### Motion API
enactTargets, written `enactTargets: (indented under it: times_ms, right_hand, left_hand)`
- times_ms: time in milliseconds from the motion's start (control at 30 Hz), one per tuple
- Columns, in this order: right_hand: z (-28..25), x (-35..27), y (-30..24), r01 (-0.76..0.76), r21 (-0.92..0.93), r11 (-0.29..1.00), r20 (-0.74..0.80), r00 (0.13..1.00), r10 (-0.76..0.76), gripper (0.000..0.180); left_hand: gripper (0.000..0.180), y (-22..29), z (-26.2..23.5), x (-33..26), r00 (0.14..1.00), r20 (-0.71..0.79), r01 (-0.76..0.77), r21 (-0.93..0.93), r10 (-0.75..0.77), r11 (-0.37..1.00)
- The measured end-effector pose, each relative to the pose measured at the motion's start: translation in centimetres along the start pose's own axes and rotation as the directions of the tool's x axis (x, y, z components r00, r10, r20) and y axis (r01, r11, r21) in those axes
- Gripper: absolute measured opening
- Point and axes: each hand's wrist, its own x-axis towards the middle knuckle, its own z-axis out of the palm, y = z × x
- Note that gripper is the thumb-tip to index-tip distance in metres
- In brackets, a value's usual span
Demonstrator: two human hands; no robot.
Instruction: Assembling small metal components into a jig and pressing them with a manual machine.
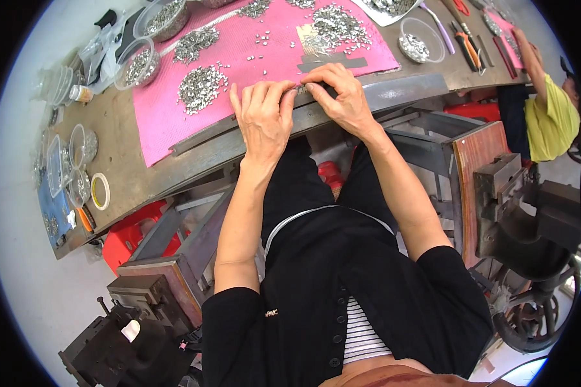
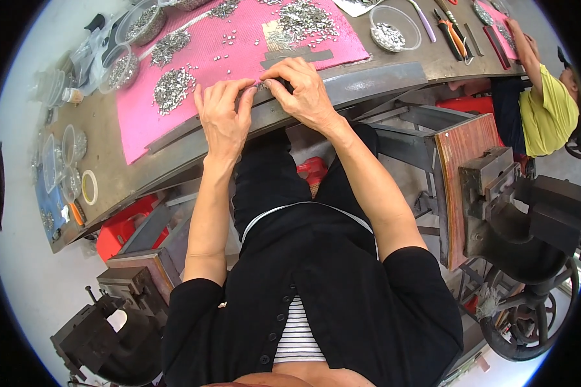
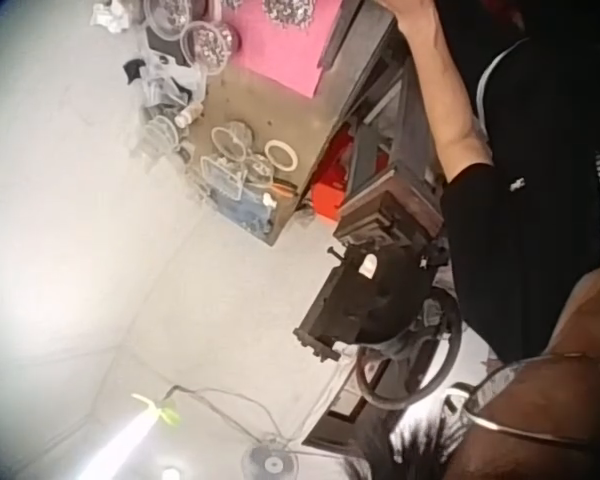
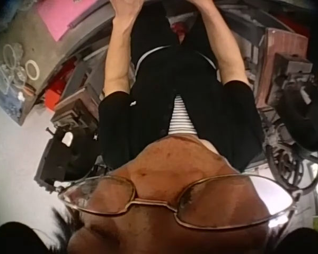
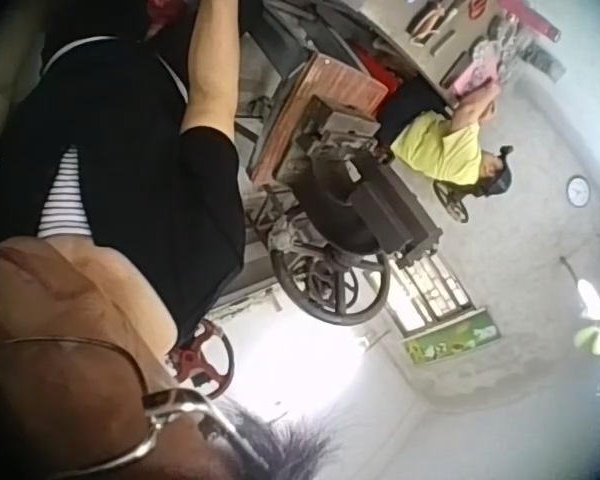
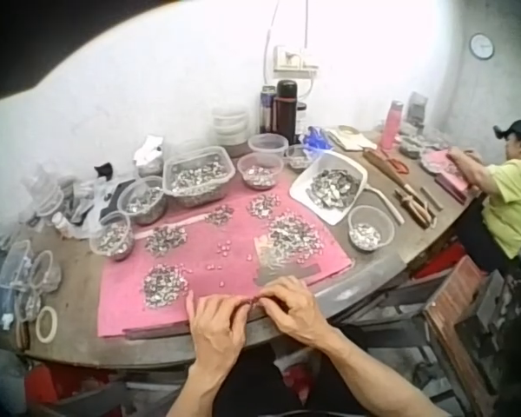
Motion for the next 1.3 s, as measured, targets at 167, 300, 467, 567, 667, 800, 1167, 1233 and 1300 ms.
enactTargets:
  times_ms: [167,300,467,567,667,800,1167,1233,1300]
  right_hand:
    - [0.6,0.3,0.1,0.014,0.113,0.993,-0.051,0.999,-0.009,0.010]
    - [-0.3,0.1,0.5,0.004,0.129,0.992,-0.072,0.997,0.005,0.010]
    - [-0.4,0.0,0.3,-0.091,0.187,0.978,-0.057,0.993,0.103,0.010]
    - [0.0,0.1,0.0,-0.098,0.210,0.973,-0.046,0.993,0.110,0.011]
    - [-0.1,0.0,-0.3,-0.177,0.337,0.925,-0.034,0.979,0.200,0.012]
    - [-0.6,-0.5,1.1,-0.236,0.500,0.833,-0.064,0.949,0.308,0.014]
    - [-0.2,-0.6,0.6,-0.092,0.020,0.996,-0.335,0.938,0.093,0.023]
    - [-0.7,-2.1,0.7,-0.085,-0.308,0.948,-0.266,0.964,0.001,0.041]
    - [-0.9,-2.9,0.4,-0.021,-0.389,0.921,-0.146,0.989,-0.039,0.041]
  left_hand:
    - [0.019,-1.0,-2.6,-0.3,0.995,-0.100,-0.025,-0.110,0.014,0.994]
    - [0.028,-4.5,-8.0,-2.8,0.983,-0.138,0.125,0.019,-0.121,0.992]
    - [0.040,-7.5,-12.2,-7.2,0.960,-0.142,0.273,0.284,-0.241,0.919]
    - [0.038,-9.4,-12.3,-8.0,0.953,-0.157,0.298,0.352,-0.258,0.887]
    - [0.035,-9.7,-13.5,-7.5,0.984,-0.127,0.170,0.452,-0.126,0.876]
    - [0.047,-5.2,-16.0,-4.5,0.993,-0.056,0.108,0.066,-0.104,0.992]
    - [0.035,1.1,-1.0,3.1,0.930,0.155,-0.336,-0.007,0.333,0.942]
    - [0.039,0.3,-1.1,1.8,0.955,0.142,-0.275,0.083,0.261,0.958]
    - [0.040,-0.4,-1.7,0.9,0.974,0.100,-0.219,0.181,0.204,0.959]
